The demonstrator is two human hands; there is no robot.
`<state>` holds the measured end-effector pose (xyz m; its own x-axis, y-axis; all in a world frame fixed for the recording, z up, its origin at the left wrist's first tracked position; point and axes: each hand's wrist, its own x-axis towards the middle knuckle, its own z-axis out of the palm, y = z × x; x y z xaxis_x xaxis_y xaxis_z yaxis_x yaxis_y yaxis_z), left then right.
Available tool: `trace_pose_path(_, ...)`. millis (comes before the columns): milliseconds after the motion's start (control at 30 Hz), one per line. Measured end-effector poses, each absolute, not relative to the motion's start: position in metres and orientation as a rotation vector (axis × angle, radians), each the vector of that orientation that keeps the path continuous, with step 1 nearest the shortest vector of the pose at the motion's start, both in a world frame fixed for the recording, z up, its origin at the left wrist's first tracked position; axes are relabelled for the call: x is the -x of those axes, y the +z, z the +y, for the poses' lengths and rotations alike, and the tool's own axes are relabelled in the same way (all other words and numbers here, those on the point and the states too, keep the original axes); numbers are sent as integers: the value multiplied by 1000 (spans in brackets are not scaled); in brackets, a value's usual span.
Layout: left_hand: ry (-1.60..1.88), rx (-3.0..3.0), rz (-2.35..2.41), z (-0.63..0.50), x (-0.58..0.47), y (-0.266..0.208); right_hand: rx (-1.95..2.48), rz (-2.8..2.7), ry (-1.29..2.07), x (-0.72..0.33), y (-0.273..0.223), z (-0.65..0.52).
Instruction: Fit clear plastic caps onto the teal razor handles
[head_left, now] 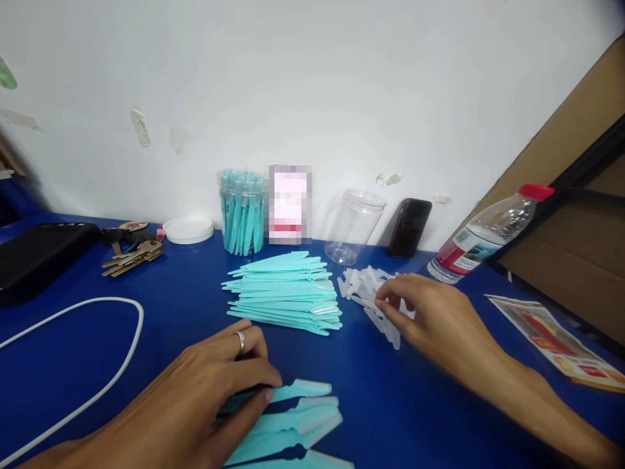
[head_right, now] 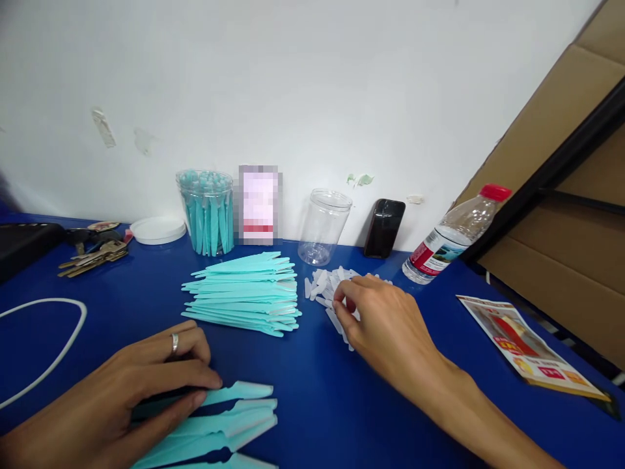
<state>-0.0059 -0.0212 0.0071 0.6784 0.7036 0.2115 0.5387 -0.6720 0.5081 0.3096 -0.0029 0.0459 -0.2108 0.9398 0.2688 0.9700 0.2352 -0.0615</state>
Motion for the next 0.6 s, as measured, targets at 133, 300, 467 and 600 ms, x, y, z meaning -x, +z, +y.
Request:
trace_pose_path(133,481,-2463,959,-31,8,2,2000,-2367,-110,-301,47,-4)
trace_pose_path(300,668,-2682,1084,-28,17,-11,2061,-2419,-202,-294,43,-7)
trace_pose_path(467,711,-2854,1042,-7,20,-1,1885,-2512,-344,-293,34,-14)
trace_pose_path(600,661,-2949,1034,1,25,4,1774,-2530,-317,-292,31,-20)
